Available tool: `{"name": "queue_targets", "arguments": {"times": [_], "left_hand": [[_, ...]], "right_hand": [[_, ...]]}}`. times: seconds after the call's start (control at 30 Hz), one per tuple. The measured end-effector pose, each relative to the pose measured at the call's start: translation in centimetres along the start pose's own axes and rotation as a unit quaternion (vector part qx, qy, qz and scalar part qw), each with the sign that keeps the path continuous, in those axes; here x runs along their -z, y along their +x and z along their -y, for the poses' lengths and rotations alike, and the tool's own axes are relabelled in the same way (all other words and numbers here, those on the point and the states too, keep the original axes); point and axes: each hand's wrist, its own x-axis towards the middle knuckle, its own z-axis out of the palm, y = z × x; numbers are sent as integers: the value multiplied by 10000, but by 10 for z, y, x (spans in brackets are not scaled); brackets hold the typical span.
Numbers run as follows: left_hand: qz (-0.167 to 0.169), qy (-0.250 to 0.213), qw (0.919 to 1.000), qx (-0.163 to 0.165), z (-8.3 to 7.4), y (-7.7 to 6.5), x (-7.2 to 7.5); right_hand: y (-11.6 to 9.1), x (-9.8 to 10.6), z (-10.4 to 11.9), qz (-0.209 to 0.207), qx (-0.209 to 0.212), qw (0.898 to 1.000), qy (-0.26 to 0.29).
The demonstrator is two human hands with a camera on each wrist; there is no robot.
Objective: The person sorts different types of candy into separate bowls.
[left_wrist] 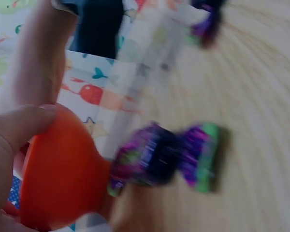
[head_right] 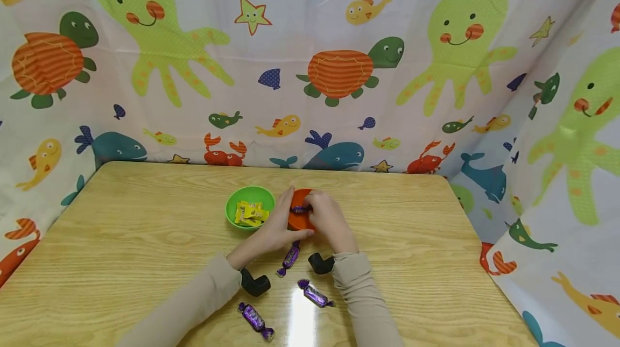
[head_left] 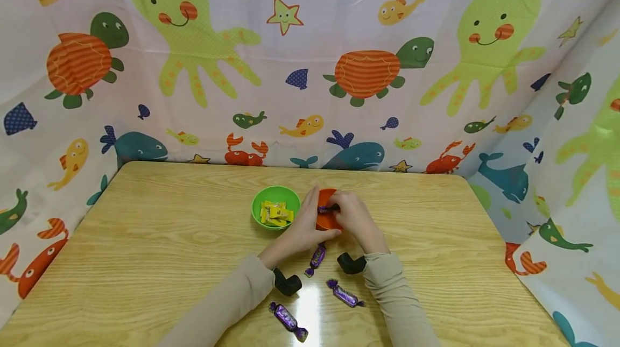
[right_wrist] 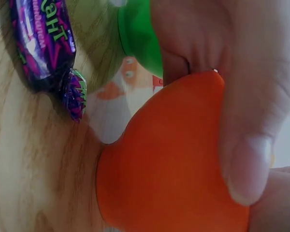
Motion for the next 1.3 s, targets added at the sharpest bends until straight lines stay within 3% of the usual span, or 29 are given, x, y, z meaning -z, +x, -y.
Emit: {"name": "queue_targets", "arguments": {"times": [0.3,0.57,0.8,1.0,1.1,1.3], "left_hand": [[-58,-543,9984,130,11,-7,-3],[-275,-627,9976,23,16,-7,-5],[-276,-546,9980,-125,17,-6,-4],[-256,-581,9979,-135,18,-6,-3],[-262,-582,9979,-139,18,-6,-4],[-300,-581,9979,3,18,-6,-5]], "right_hand": [[-2,2,2,12,5,10000,22],[-12,19,8,-259,182,9967,754],[-34,37,16,-541,1144,9834,1296],[-55,32,20,-480,2397,9589,1440],[-66,25,18,-347,2683,9513,1481],[-79,16,11,-306,2868,9486,1302]]}}
